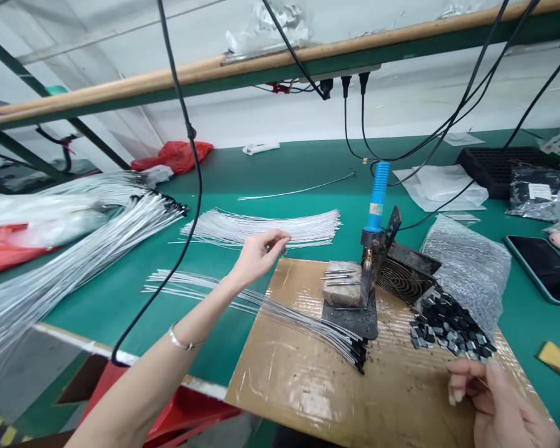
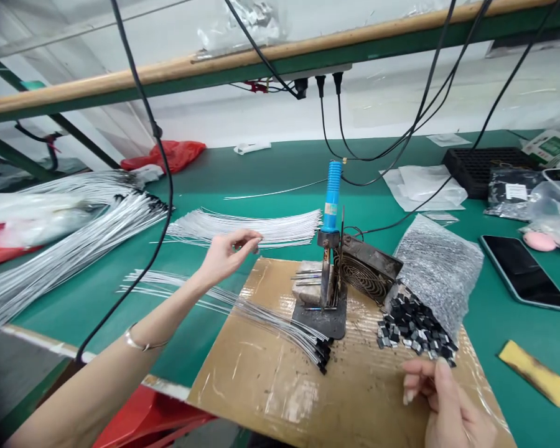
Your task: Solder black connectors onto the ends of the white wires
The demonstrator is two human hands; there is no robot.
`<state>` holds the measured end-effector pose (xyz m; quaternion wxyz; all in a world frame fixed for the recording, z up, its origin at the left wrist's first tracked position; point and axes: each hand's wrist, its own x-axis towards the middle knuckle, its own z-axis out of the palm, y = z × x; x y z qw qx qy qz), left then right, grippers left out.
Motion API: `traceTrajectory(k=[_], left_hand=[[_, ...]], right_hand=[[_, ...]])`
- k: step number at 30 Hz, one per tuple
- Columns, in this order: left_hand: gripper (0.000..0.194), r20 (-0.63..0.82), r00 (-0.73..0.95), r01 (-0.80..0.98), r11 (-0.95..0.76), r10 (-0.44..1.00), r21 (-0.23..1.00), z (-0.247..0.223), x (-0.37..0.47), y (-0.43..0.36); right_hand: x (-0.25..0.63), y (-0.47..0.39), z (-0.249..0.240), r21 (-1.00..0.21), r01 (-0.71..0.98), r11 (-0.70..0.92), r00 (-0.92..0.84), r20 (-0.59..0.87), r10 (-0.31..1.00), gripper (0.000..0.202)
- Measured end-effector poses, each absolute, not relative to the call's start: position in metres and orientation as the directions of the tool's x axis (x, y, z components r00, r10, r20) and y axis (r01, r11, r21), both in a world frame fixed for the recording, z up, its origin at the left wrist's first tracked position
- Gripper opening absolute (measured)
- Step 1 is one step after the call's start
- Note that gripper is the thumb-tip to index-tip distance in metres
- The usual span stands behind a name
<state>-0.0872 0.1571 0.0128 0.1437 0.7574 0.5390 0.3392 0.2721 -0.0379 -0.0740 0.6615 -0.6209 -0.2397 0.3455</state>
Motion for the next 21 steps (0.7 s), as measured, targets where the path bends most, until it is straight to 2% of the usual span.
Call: traceTrajectory(k=[2,5,7,10,15,18,21], left_hand=[[0.021,0.302,0.219,0.711,-0.364,0.928,0.602,0.028,-0.088,0.132],[0.024,0.127,0.337,0.661,-0.33,0.933,0.674,0.045,-0.088,0.098],[0.025,0.004,0.418,0.616,-0.287,0.908,0.734,0.048,-0.085,0.08],[0.027,-0.117,0.484,0.559,-0.204,0.867,0.803,0.043,-0.076,0.061],[0.022,-0.217,0.506,0.433,-0.029,0.835,0.901,0.031,-0.062,0.045],[0.021,-0.24,0.521,0.398,0.016,0.819,0.917,0.027,-0.058,0.04],[0.021,-0.242,0.516,0.387,0.028,0.822,0.922,0.025,-0.057,0.036]], right_hand=[[0.27,-0.04,-0.073,-0.991,-0.135,-0.004,0.658,-0.093,0.747,0.051],[0.261,-0.046,-0.069,-0.998,-0.048,0.029,0.641,-0.008,0.767,0.049],[0.248,-0.052,-0.06,-0.999,0.036,0.027,0.571,0.043,0.82,0.047],[0.22,-0.058,-0.039,-0.993,0.111,-0.045,0.421,0.006,0.907,0.04],[0.181,-0.049,-0.01,-0.99,0.137,-0.039,0.104,-0.025,0.994,0.033],[0.172,-0.04,-0.006,-0.989,0.144,-0.033,0.024,-0.03,0.999,0.032],[0.169,-0.036,-0.012,-0.983,0.183,-0.021,0.027,-0.016,0.999,0.037]])
